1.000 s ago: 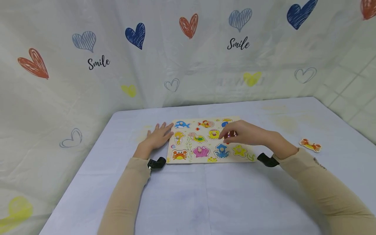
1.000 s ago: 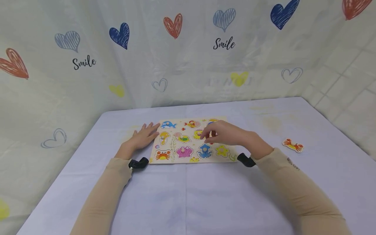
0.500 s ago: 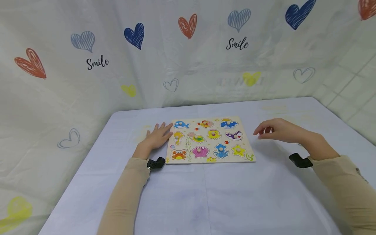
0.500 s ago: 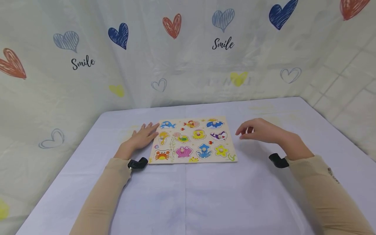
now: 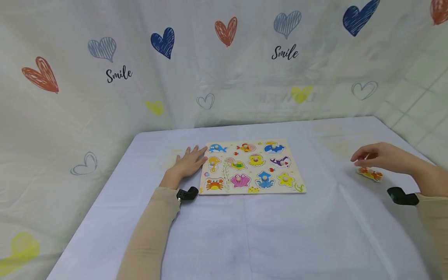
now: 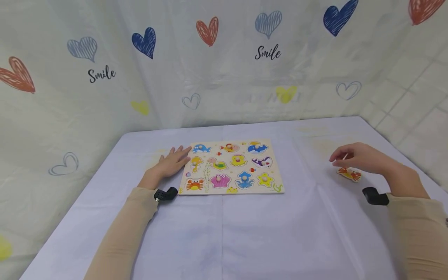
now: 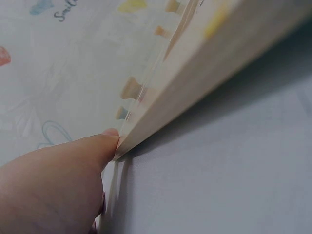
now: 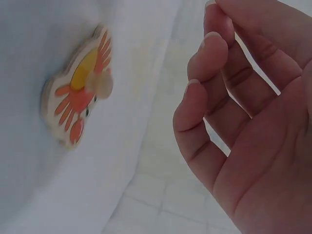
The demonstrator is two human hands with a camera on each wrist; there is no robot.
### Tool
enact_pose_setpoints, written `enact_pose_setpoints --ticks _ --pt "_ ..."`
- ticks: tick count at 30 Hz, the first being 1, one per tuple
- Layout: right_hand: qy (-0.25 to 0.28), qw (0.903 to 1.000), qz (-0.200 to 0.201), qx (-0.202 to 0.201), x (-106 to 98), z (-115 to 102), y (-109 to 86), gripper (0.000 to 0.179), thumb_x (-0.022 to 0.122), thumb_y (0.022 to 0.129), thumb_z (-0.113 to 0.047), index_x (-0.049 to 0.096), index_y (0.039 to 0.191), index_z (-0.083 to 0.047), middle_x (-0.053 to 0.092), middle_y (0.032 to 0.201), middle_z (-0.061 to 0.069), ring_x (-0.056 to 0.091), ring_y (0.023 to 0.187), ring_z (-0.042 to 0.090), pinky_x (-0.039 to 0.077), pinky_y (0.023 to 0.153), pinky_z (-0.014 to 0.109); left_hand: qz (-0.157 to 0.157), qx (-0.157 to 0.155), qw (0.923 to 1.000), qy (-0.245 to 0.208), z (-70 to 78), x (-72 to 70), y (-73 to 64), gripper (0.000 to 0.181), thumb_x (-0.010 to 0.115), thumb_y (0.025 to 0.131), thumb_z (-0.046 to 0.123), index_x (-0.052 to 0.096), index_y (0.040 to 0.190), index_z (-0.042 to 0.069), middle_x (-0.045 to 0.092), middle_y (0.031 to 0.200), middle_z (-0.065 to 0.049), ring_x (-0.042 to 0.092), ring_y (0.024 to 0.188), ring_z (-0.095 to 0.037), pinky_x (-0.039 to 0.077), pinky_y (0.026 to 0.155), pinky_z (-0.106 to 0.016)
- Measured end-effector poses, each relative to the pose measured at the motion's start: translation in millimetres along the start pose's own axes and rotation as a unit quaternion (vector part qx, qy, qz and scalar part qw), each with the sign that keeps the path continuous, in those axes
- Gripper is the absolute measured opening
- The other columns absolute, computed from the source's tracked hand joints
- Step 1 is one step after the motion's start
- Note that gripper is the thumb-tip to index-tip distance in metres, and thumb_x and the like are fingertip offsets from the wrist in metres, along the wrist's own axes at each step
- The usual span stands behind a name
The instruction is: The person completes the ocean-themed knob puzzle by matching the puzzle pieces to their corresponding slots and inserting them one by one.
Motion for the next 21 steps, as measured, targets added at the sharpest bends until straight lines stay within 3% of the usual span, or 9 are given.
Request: enact_pose_setpoints --ticks 8,12,18,21 --pt "0.010 0.9975 -0.036 0.059 4 43 -11.2 0.027 0.068 0.099 -0.014 0.069 0.116 0.006 0.069 0.095 0.001 0.056 0.076 0.009 0.049 0.069 0.027 0.000 0.000 1.0000 -0.001 0.3 -1.2 -0.3 0.062 0.034 0.110 0.051 0.021 0.166 0.027 0.008 0.171 -0.014 -0.004 0.155 -0.043 -0.002 0.115 -0.073" --pt "0.009 0.9967 -0.039 0.071 7 58 -14.0 0.027 0.067 0.099 -0.011 0.068 0.116 0.009 0.070 0.098 0.006 0.055 0.076 0.007 0.050 0.068 0.026 0.002 0.002 1.0000 0.003 0.8 -0.8 -0.5 0.062 0.033 0.110 0.051 0.021 0.166 0.026 0.008 0.171 -0.015 -0.004 0.154 -0.044 -0.002 0.115 -0.074" --pt "-0.003 0.9959 -0.035 0.083 9 73 -15.9 0.031 0.069 0.098 -0.013 0.067 0.114 0.012 0.070 0.100 0.012 0.050 0.077 0.004 0.048 0.067 0.025 0.001 0.003 1.0000 0.004 1.4 -1.0 -0.3 0.063 0.033 0.110 0.051 0.020 0.166 0.026 0.008 0.171 -0.015 -0.004 0.154 -0.044 -0.002 0.115 -0.074" --pt "-0.011 0.9956 -0.033 0.087 9 76 -14.9 0.031 0.070 0.097 -0.014 0.067 0.112 0.013 0.071 0.099 0.013 0.052 0.079 0.009 0.047 0.067 0.026 0.003 0.003 1.0000 0.005 1.6 -1.9 0.2 0.063 0.033 0.110 0.052 0.020 0.166 0.027 0.008 0.171 -0.014 -0.004 0.154 -0.043 -0.002 0.115 -0.074"
Point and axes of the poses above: each hand's wrist, its own y-axis towards the middle knuckle, its own x-axis out of the palm, z = x × y, the point moved 10 cm from there along y, towards the middle knuckle
